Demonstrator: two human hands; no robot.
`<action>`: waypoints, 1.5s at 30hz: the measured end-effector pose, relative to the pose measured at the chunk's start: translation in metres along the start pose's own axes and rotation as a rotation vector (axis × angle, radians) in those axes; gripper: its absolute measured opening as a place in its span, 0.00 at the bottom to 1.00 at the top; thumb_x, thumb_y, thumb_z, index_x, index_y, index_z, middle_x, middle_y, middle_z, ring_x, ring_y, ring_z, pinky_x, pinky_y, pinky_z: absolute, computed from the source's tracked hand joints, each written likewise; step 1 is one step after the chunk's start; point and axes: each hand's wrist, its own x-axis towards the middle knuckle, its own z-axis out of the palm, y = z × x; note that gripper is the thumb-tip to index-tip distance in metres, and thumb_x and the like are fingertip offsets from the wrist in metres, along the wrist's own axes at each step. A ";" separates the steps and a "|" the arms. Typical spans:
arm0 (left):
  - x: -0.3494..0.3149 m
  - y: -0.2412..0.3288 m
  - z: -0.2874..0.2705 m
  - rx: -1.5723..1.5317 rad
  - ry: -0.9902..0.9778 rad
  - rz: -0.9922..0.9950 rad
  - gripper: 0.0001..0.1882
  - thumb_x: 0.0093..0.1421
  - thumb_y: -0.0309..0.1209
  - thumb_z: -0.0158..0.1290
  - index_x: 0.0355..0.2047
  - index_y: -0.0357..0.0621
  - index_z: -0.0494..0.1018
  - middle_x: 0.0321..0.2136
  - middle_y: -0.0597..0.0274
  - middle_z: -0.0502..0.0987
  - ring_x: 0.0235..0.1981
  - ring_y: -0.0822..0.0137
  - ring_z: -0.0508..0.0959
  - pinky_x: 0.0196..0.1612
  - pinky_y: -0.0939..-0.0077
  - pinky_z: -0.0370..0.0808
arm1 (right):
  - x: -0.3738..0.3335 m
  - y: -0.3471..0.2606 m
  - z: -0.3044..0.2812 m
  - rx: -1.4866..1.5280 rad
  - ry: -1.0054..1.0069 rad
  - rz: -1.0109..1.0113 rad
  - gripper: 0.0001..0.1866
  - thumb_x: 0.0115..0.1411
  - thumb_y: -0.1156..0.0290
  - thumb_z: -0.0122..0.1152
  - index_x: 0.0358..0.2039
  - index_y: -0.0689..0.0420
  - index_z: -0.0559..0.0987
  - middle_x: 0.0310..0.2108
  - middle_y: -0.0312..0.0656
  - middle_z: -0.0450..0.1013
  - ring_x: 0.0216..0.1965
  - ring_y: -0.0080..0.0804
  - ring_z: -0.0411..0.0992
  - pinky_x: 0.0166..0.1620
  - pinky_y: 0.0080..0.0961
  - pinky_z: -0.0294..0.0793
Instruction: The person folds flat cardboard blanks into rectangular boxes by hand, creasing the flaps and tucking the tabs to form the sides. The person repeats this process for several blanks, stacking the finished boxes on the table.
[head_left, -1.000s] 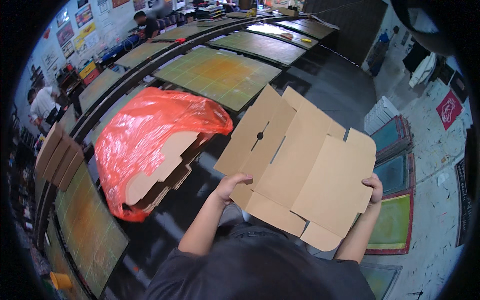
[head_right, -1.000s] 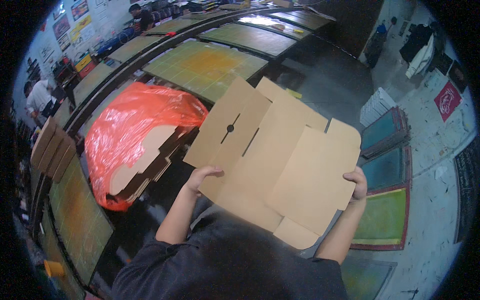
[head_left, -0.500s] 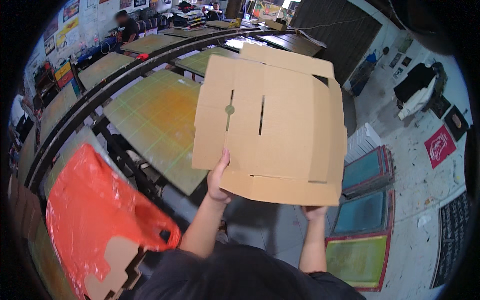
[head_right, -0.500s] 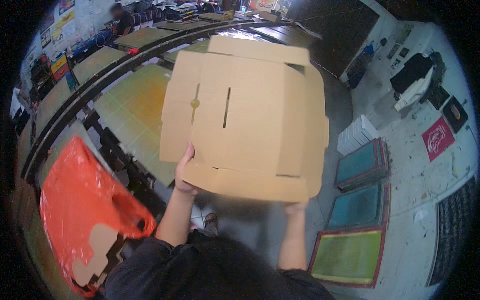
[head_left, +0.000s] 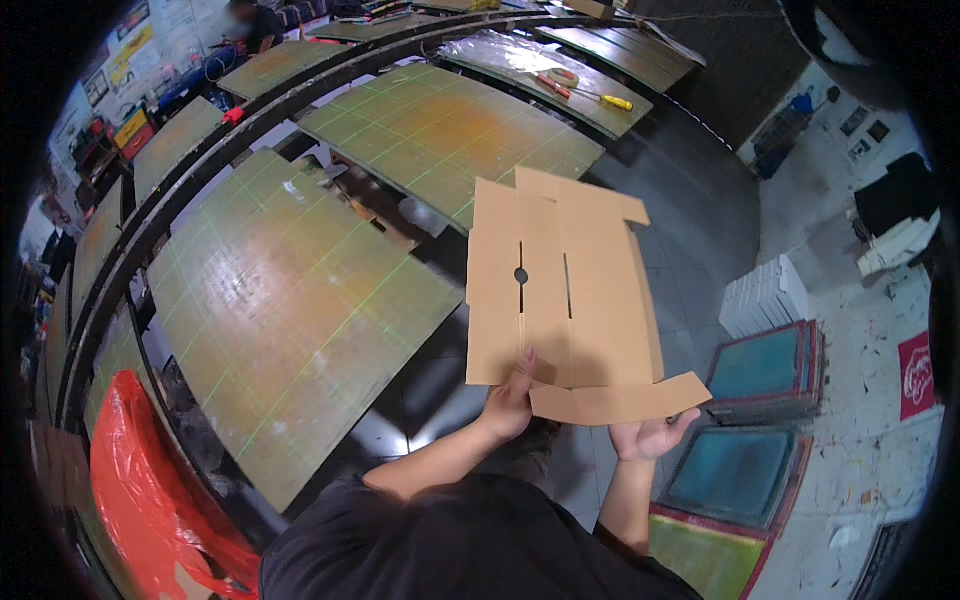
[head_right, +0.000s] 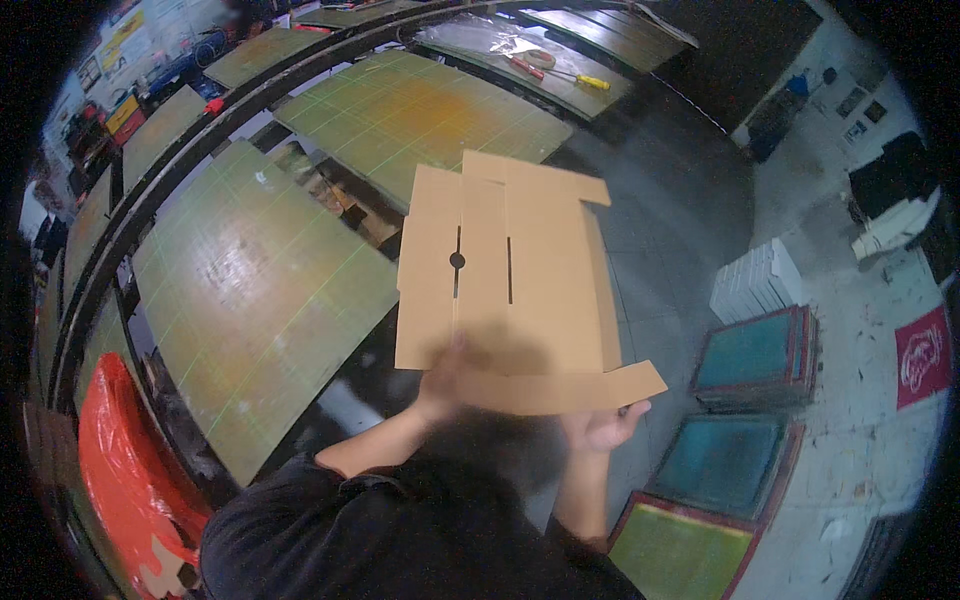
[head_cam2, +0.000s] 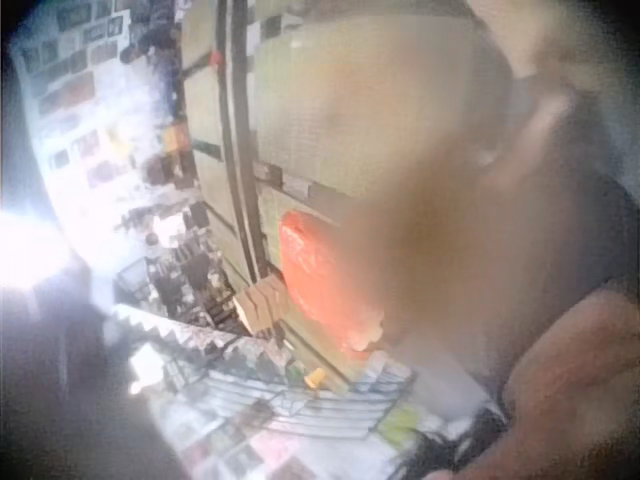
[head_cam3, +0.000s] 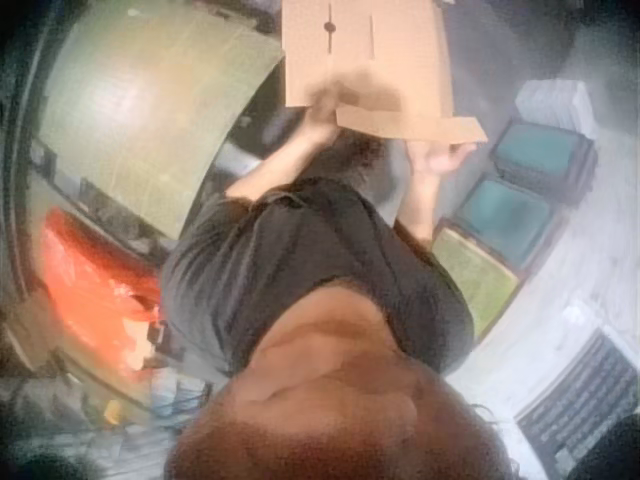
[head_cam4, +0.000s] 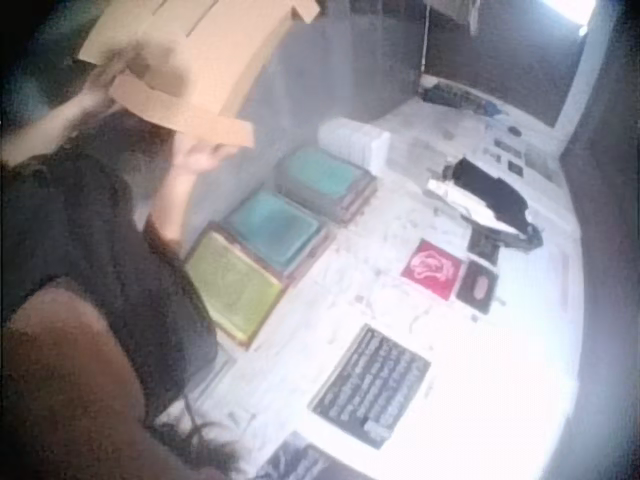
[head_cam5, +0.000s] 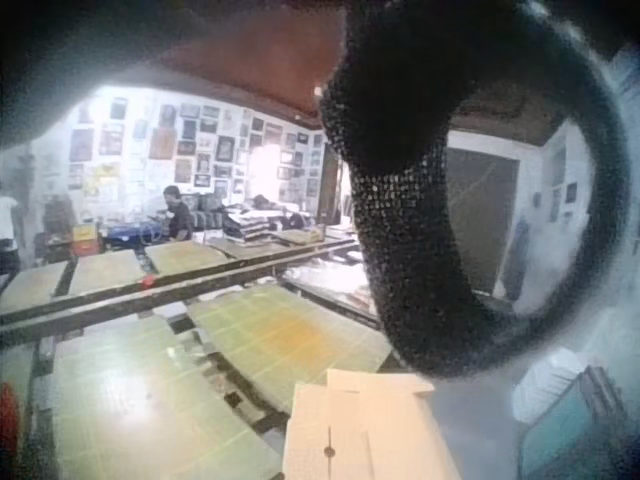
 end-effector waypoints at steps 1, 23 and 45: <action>0.015 0.007 0.012 -0.032 0.008 -0.022 0.31 0.64 0.50 0.32 0.51 0.31 0.58 0.45 0.51 0.68 0.45 0.64 0.70 0.49 0.74 0.64 | 0.017 -0.009 -0.011 0.000 -0.023 -0.008 0.37 0.52 0.37 0.45 0.55 0.50 0.63 0.58 0.39 0.56 0.60 0.38 0.51 0.60 0.44 0.45; 0.155 0.012 0.009 0.334 1.105 0.717 0.47 0.41 0.24 0.56 0.59 0.35 0.41 0.52 0.44 0.59 0.51 0.59 0.65 0.53 0.68 0.62 | 0.487 0.052 -0.059 -0.590 -0.634 0.861 0.25 0.49 0.78 0.57 0.49 0.65 0.64 0.44 0.45 0.69 0.44 0.33 0.70 0.46 0.29 0.71; 0.212 -0.007 0.041 0.248 1.637 0.259 0.20 0.55 0.19 0.48 0.50 0.32 0.65 0.49 0.54 0.69 0.50 0.66 0.69 0.51 0.77 0.65 | 0.537 0.023 -0.084 -1.194 -1.843 0.220 0.42 0.37 0.60 0.70 0.54 0.51 0.63 0.60 0.48 0.49 0.60 0.49 0.48 0.57 0.55 0.46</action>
